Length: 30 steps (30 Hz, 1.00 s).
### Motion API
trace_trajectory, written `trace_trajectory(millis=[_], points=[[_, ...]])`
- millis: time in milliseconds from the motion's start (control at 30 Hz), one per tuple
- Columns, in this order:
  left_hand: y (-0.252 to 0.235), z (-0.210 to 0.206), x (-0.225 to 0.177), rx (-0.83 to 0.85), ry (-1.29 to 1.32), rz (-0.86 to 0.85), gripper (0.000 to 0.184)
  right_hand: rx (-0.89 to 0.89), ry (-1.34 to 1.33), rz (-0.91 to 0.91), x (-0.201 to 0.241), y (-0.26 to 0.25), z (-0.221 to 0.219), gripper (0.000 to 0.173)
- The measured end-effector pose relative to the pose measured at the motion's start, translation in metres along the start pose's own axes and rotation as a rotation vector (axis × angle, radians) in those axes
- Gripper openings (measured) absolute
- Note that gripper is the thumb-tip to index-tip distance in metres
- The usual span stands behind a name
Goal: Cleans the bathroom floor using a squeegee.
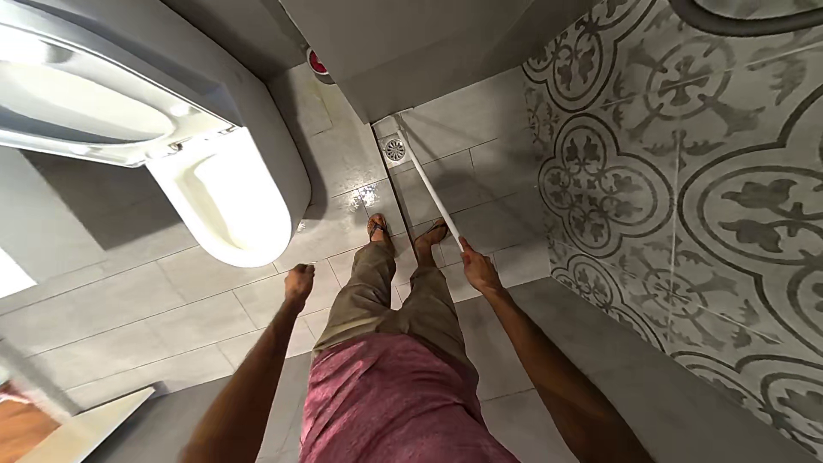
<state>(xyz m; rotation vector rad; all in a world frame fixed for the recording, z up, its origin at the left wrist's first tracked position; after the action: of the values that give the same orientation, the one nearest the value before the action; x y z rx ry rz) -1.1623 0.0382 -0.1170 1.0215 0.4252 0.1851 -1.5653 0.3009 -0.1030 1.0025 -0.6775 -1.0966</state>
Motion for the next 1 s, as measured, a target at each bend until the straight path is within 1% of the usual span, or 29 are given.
trace_trajectory(millis=[33, 67, 133, 200, 233, 300, 367, 433, 500, 567, 667, 767, 833, 933, 1000], points=[[0.007, 0.002, 0.019, 0.016, 0.021, 0.045, 0.041, 0.008, 0.034, -0.010, -0.011, 0.003, -0.012, 0.052], [0.012, 0.001, 0.029, 0.038, 0.030, 0.056, 0.041, 0.016, 0.066, -0.029, -0.024, 0.009, -0.017, 0.052], [0.017, -0.002, 0.028, 0.083, 0.015, 0.022, 0.040, 0.019, 0.108, -0.043, -0.039, 0.021, -0.007, 0.052], [0.028, -0.013, 0.024, 0.178, -0.032, -0.023, 0.040, 0.019, 0.133, -0.059, -0.052, 0.043, 0.006, 0.051], [0.031, -0.019, 0.017, 0.218, -0.052, -0.059, 0.039, -0.002, 0.140, -0.057, -0.054, 0.050, 0.015, 0.050], [0.039, -0.026, -0.013, 0.252, -0.094, -0.155, 0.038, -0.060, 0.127, -0.028, -0.046, 0.052, 0.031, 0.048], [0.043, -0.026, -0.043, 0.251, -0.130, -0.260, 0.037, -0.097, 0.084, -0.005, -0.023, 0.041, 0.038, 0.047], [0.043, -0.025, -0.064, 0.257, -0.133, -0.341, 0.036, -0.108, 0.036, 0.010, 0.000, 0.020, 0.034, 0.048], [0.042, -0.021, -0.072, 0.256, -0.093, -0.387, 0.036, -0.081, 0.036, 0.004, 0.008, 0.013, 0.024, 0.050], [0.038, -0.014, -0.075, 0.228, -0.001, -0.398, 0.035, -0.048, 0.083, -0.036, -0.004, 0.029, 0.019, 0.050], [0.033, -0.001, -0.066, 0.164, 0.108, -0.346, 0.035, 0.002, 0.192, -0.089, -0.025, 0.054, 0.033, 0.051], [0.032, 0.007, -0.040, 0.123, 0.128, -0.252, 0.037, -0.041, 0.221, -0.050, -0.030, 0.071, 0.066, 0.049], [0.030, 0.004, -0.021, 0.066, 0.198, -0.181, 0.038, -0.100, 0.314, -0.024, -0.030, 0.081, 0.100, 0.048], [0.041, -0.019, 0.000, -0.004, 0.357, -0.094, 0.039, -0.111, 0.578, 0.039, -0.025, 0.103, 0.168, 0.045], [0.046, -0.047, 0.014, -0.008, 0.428, -0.034, 0.040, -0.097, 0.806, 0.127, -0.008, 0.107, 0.213, 0.044]])
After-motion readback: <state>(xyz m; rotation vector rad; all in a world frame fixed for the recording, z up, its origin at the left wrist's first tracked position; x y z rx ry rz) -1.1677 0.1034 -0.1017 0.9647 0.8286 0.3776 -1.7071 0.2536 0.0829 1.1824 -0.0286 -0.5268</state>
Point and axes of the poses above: each hand's wrist, its own y-axis away from the middle knuckle, its own z-axis out of the back of the hand, x = y × z, the point moved 4 cm from there along -y, towards the middle knuckle, and after that the axes turned 10 degrees about -z, right-handed, at the moved point
